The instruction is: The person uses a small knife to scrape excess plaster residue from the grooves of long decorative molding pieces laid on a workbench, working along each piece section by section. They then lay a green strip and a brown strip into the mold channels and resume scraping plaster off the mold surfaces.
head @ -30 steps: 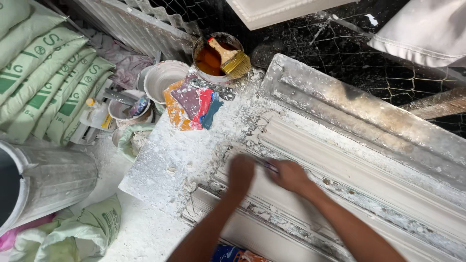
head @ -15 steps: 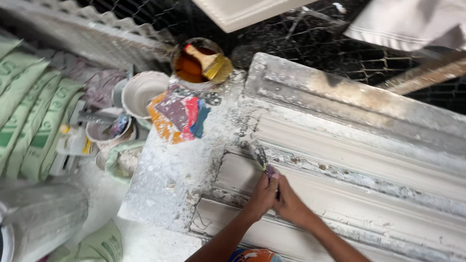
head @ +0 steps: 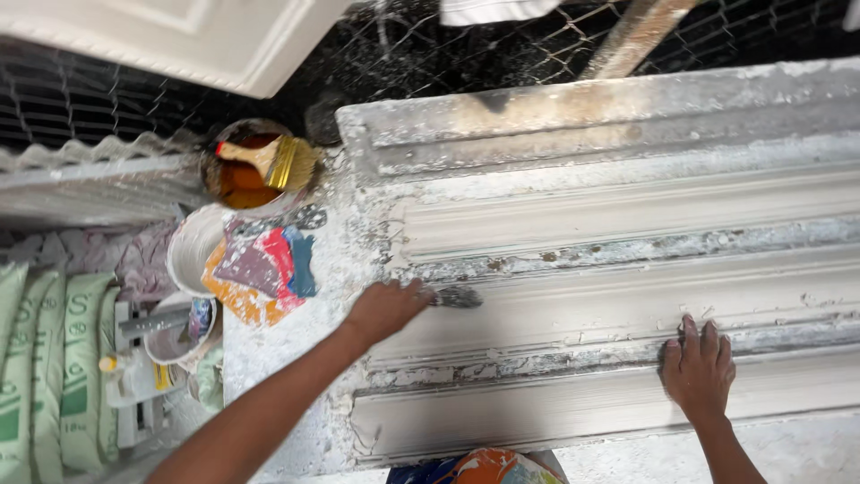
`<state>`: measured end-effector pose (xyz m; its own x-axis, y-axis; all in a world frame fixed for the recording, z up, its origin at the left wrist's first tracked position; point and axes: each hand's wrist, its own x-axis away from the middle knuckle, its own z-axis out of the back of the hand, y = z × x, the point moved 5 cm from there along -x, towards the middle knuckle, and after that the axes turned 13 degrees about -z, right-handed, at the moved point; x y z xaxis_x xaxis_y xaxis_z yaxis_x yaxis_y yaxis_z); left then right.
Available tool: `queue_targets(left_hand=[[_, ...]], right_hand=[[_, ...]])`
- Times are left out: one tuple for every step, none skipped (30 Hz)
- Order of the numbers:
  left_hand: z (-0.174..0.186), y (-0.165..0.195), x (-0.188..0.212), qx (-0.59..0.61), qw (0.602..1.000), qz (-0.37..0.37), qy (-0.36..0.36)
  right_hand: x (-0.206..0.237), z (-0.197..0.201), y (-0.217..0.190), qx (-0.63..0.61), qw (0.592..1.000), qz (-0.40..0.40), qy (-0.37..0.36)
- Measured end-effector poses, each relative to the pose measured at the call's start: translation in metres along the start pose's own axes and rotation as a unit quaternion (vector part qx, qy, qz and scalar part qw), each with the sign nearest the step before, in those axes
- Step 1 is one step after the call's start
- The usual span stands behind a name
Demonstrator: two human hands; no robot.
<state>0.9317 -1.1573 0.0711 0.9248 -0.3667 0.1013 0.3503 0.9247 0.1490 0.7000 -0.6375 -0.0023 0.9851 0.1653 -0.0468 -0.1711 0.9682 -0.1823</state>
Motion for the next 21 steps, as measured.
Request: queue_targets(left_hand=[[0.005, -0.008, 0.003, -0.008, 1.0, -0.026, -0.007], [0.011, -0.017, 0.006, -0.014, 0.999, -0.051, -0.014], [0.017, -0.022, 0.009, -0.018, 0.997, -0.075, -0.022], [0.019, -0.027, 0.009, -0.021, 0.994, -0.091, -0.05], [0.018, -0.027, 0.003, -0.025, 0.991, -0.108, -0.076], [0.017, -0.026, -0.006, -0.027, 0.986, -0.126, -0.102], [0.012, -0.019, -0.027, -0.015, 0.986, -0.122, -0.112], [0.004, -0.005, -0.06, -0.004, 0.985, -0.119, -0.122], [-0.005, 0.01, -0.097, 0.003, 0.985, -0.117, -0.13], [-0.011, 0.029, -0.142, 0.001, 0.985, -0.129, -0.116], [-0.016, 0.053, -0.191, 0.0, 0.985, -0.141, -0.102], [-0.02, 0.075, -0.237, -0.011, 0.983, -0.153, -0.096], [-0.022, 0.1, -0.287, -0.022, 0.982, -0.166, -0.088], [-0.019, 0.126, -0.335, -0.023, 0.983, -0.171, -0.061], [-0.013, 0.151, -0.382, -0.024, 0.984, -0.174, -0.034], [-0.009, 0.176, -0.429, -0.023, 0.985, -0.171, -0.028], [-0.004, 0.199, -0.471, -0.023, 0.986, -0.166, -0.023], [0.0, 0.221, -0.511, -0.026, 0.985, -0.171, -0.009], [0.002, 0.242, -0.55, -0.028, 0.984, -0.174, 0.006], [-0.001, 0.261, -0.586, -0.026, 0.984, -0.173, -0.003], [-0.006, 0.278, -0.624, -0.025, 0.985, -0.17, -0.01]], right_hand=[[0.001, 0.0, 0.003, -0.004, 1.0, -0.01, 0.0], [0.002, 0.0, 0.003, -0.008, 1.0, -0.019, -0.002], [0.003, 0.0, 0.001, -0.01, 1.0, -0.028, -0.005], [0.003, 0.0, -0.002, -0.008, 0.999, -0.031, -0.004], [0.003, 0.0, -0.004, -0.006, 0.999, -0.036, -0.002], [0.002, 0.001, -0.005, -0.002, 0.999, -0.042, -0.001], [0.001, 0.0, -0.006, 0.003, 0.999, -0.047, -0.01], [-0.001, 0.0, -0.004, 0.008, 0.998, -0.053, -0.016], [-0.003, -0.001, -0.002, 0.012, 0.998, -0.06, -0.02], [-0.004, -0.001, -0.001, 0.031, 0.997, -0.063, -0.032], [-0.006, -0.002, 0.001, 0.051, 0.995, -0.067, -0.044], [-0.006, -0.001, 0.001, 0.067, 0.995, -0.063, -0.042], [-0.006, 0.001, 0.001, 0.084, 0.994, -0.059, -0.041], [-0.005, 0.003, 0.0, 0.073, 0.995, -0.059, -0.043], [-0.004, 0.007, -0.001, 0.061, 0.995, -0.059, -0.045], [-0.003, 0.013, -0.002, 0.04, 0.998, -0.042, -0.027], [-0.002, 0.02, -0.001, 0.016, 1.0, -0.022, -0.009], [-0.004, 0.023, 0.005, -0.023, 0.999, -0.022, -0.031], [-0.005, 0.027, 0.015, -0.061, 0.997, -0.019, -0.053], [-0.009, 0.031, 0.03, -0.101, 0.992, -0.013, -0.075], [-0.02, 0.04, 0.053, -0.116, 0.992, 0.0, -0.051]])
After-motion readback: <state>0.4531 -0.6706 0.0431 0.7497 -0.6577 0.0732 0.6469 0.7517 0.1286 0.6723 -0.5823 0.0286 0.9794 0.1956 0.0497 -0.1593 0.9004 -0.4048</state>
